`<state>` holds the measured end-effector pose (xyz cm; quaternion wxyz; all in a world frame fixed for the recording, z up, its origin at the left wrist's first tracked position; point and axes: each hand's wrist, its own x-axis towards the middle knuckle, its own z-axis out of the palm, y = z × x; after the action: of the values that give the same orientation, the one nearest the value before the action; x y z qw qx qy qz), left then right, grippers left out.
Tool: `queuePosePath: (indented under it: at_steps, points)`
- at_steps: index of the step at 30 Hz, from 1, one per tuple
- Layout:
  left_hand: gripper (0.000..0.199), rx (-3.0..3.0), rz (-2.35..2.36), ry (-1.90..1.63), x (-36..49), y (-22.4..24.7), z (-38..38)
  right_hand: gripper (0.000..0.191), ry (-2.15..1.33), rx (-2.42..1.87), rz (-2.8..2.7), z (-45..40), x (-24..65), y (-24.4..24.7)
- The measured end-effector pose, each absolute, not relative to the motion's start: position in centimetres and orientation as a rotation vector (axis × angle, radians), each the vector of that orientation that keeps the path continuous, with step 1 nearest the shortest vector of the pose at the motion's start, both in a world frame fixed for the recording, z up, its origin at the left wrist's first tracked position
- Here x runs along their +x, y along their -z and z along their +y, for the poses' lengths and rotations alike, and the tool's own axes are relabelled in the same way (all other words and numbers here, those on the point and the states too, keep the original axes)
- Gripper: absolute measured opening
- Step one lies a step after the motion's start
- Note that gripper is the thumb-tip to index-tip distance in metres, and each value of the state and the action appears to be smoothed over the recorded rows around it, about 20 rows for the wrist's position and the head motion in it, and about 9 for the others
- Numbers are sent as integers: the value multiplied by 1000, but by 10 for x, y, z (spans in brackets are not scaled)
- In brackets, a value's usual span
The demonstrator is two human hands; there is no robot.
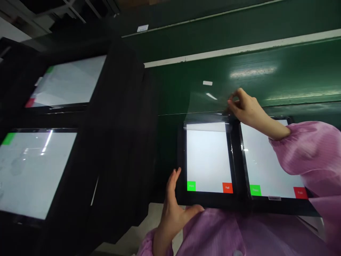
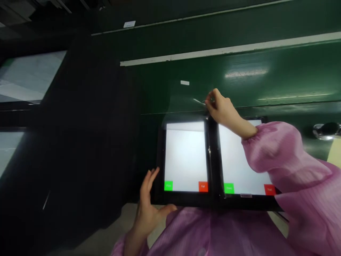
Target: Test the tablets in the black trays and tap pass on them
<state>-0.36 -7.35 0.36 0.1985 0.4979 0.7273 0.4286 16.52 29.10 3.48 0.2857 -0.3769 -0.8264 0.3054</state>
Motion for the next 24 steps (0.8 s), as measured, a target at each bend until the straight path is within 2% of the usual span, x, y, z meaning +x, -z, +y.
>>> queuePosePath:
  at_steps: [2,7,12,24]
  points:
    - [102,1393,2088,-1175,9,5,-88,13,-862,-969,-2218,280,164,-36]
    - [83,1509,2156,-1323,25,17,-85,17,-824,-1019,-2283,264,158,-46]
    - [89,1655,2165,-1341,27,20,-73,17,-862,-1103,-2312,269,166,-51]
    - [76,1722,2157,-1376,29,13,-59,14,-838,-1002,-2304,264,183,-44]
